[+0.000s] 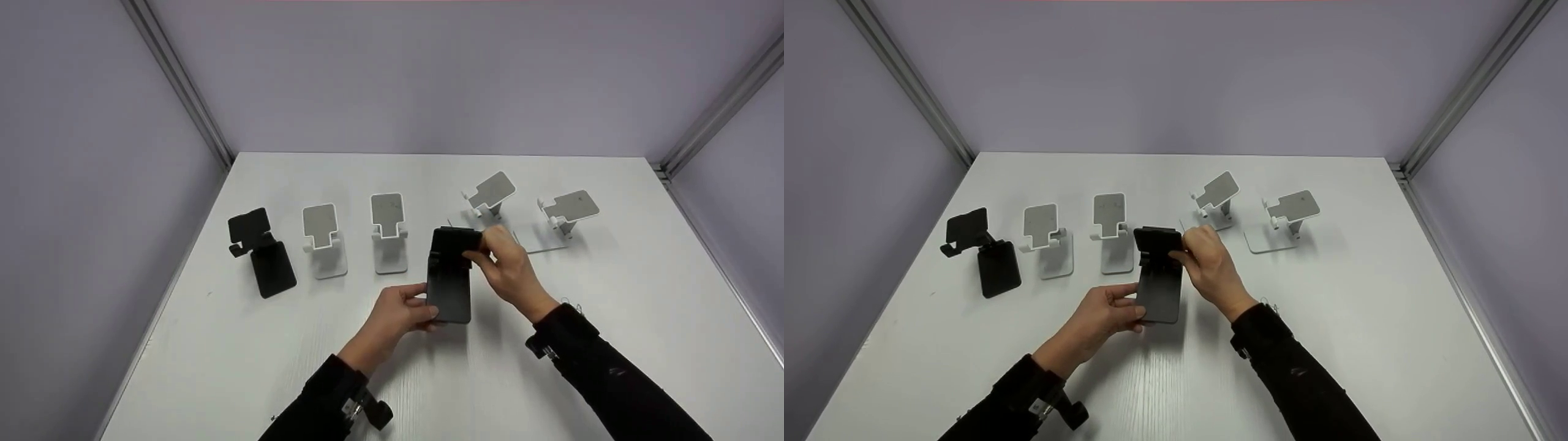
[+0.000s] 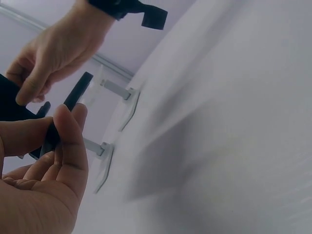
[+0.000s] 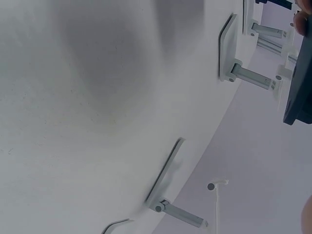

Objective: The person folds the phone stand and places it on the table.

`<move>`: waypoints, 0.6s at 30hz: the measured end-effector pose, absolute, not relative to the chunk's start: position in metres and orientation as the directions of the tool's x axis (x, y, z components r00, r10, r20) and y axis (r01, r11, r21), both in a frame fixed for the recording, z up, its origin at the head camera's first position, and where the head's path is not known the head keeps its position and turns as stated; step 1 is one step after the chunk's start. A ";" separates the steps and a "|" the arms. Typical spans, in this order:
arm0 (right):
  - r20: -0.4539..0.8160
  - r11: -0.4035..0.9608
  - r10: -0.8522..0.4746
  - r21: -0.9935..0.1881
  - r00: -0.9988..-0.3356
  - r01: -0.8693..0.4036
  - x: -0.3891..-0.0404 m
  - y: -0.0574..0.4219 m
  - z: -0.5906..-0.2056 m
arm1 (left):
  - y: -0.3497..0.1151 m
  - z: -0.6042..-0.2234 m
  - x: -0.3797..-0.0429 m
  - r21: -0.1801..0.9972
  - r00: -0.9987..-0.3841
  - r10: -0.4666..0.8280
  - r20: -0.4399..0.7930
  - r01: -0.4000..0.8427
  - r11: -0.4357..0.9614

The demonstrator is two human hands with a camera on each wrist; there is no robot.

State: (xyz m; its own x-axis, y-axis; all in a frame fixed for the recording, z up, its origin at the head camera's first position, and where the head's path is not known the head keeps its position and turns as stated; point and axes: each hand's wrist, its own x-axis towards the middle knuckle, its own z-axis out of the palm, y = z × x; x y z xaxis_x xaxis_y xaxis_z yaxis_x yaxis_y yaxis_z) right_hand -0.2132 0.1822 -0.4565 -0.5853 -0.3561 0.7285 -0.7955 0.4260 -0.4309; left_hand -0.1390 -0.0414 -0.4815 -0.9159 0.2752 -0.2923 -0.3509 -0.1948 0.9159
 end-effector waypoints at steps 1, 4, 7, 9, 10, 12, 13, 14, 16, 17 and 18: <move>0.728 0.432 -0.355 -0.428 -0.586 -0.794 -0.213 0.182 -0.457 | -0.042 -0.481 -0.139 0.915 -0.915 0.281 -0.291 -0.352 -0.196; 0.723 0.444 -0.348 -0.433 -0.597 -0.784 -0.214 0.183 -0.459 | -0.043 -0.481 -0.139 0.919 -0.914 0.293 -0.282 -0.345 -0.192; 0.721 0.447 -0.338 -0.443 -0.605 -0.777 -0.215 0.183 -0.460 | -0.045 -0.481 -0.139 0.923 -0.915 0.301 -0.270 -0.335 -0.190; 0.720 0.448 -0.337 -0.445 -0.607 -0.775 -0.216 0.184 -0.461 | -0.045 -0.482 -0.139 0.922 -0.917 0.295 -0.269 -0.333 -0.195; 0.719 0.452 -0.340 -0.440 -0.606 -0.775 -0.216 0.184 -0.461 | -0.045 -0.481 -0.139 0.920 -0.917 0.292 -0.271 -0.336 -0.201; 0.717 0.467 -0.351 -0.425 -0.603 -0.776 -0.216 0.184 -0.460 | -0.045 -0.481 -0.139 0.916 -0.918 0.285 -0.276 -0.341 -0.213; 0.714 0.474 -0.357 -0.417 -0.602 -0.776 -0.216 0.184 -0.459 | -0.045 -0.481 -0.140 0.913 -0.919 0.280 -0.279 -0.344 -0.219; 0.710 0.481 -0.363 -0.413 -0.604 -0.774 -0.216 0.185 -0.457 | -0.045 -0.481 -0.140 0.911 -0.919 0.276 -0.280 -0.346 -0.226; 0.700 0.488 -0.369 -0.413 -0.611 -0.769 -0.216 0.185 -0.453 | -0.044 -0.480 -0.140 0.906 -0.920 0.267 -0.286 -0.350 -0.236; 0.696 0.490 -0.368 -0.419 -0.617 -0.765 -0.216 0.185 -0.451 | -0.044 -0.480 -0.141 0.906 -0.921 0.263 -0.287 -0.350 -0.238; 0.694 0.488 -0.364 -0.426 -0.622 -0.762 -0.215 0.185 -0.448 | -0.045 -0.480 -0.141 0.906 -0.922 0.258 -0.288 -0.350 -0.239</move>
State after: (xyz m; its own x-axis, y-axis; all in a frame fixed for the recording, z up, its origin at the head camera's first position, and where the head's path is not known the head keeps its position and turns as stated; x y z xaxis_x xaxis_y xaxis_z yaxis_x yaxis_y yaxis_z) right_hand -0.2153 0.1846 -0.4482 -0.6216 -0.3641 0.6936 -0.7615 0.4883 -0.4262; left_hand -0.1410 -0.0445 -0.4803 -0.9223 0.2577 -0.2880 -0.3496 -0.2388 0.9059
